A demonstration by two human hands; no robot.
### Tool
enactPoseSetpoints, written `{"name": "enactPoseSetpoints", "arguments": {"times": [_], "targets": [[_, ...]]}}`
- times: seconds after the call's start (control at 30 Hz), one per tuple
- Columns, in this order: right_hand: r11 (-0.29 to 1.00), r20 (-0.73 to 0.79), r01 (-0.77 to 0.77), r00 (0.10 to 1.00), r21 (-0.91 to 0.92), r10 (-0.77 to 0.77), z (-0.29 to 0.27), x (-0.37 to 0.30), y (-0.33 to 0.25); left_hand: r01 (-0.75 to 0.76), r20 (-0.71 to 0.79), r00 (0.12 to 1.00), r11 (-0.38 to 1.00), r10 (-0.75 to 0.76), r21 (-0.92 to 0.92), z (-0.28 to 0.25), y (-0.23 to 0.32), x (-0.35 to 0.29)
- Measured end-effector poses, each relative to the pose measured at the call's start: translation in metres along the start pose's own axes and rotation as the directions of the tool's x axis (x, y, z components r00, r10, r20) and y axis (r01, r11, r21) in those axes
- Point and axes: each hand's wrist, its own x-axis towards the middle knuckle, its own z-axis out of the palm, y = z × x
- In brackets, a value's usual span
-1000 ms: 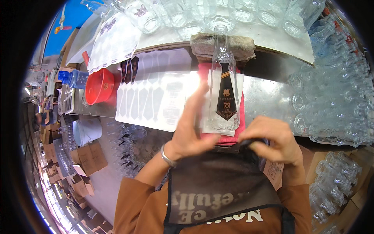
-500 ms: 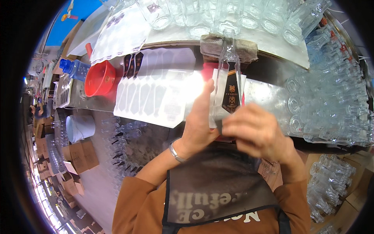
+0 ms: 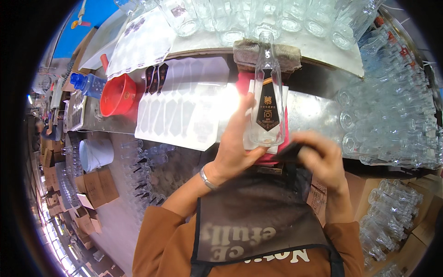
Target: The person repeatedly picks up clear plastic bottles, places them on a padded stand, and applies a black label to each bottle using both hands. After labeling, the person sets the bottle aside and repeats the process with the next bottle.
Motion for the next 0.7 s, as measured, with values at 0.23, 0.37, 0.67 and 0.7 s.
{"name": "enactPoseSetpoints", "arguments": {"times": [0.23, 0.37, 0.67, 0.7], "targets": [[0.864, 0.107, -0.365, 0.93, 0.346, 0.35, 0.012, 0.027, 0.029, 0.128, -0.011, 0.991, 0.975, -0.132, -0.183, 0.005, 0.013, 0.007], [0.961, -0.04, -0.257, 0.966, -0.103, 0.254, 0.013, 0.019, 0.015, -0.075, 0.015, 0.997, 0.952, 0.073, 0.295, -0.003, 0.005, 0.001], [0.9, -0.169, -0.073, 0.986, -0.43, 0.0, 0.032, 0.02, 0.009, -0.026, 0.066, 0.998, 0.936, 0.003, 0.352, -0.006, -0.012, -0.011], [0.904, -0.183, -0.157, 0.979, -0.398, 0.09, 0.031, 0.021, 0.003, -0.022, 0.11, 0.994, 0.933, -0.019, 0.36, -0.01, -0.006, -0.009]]}}
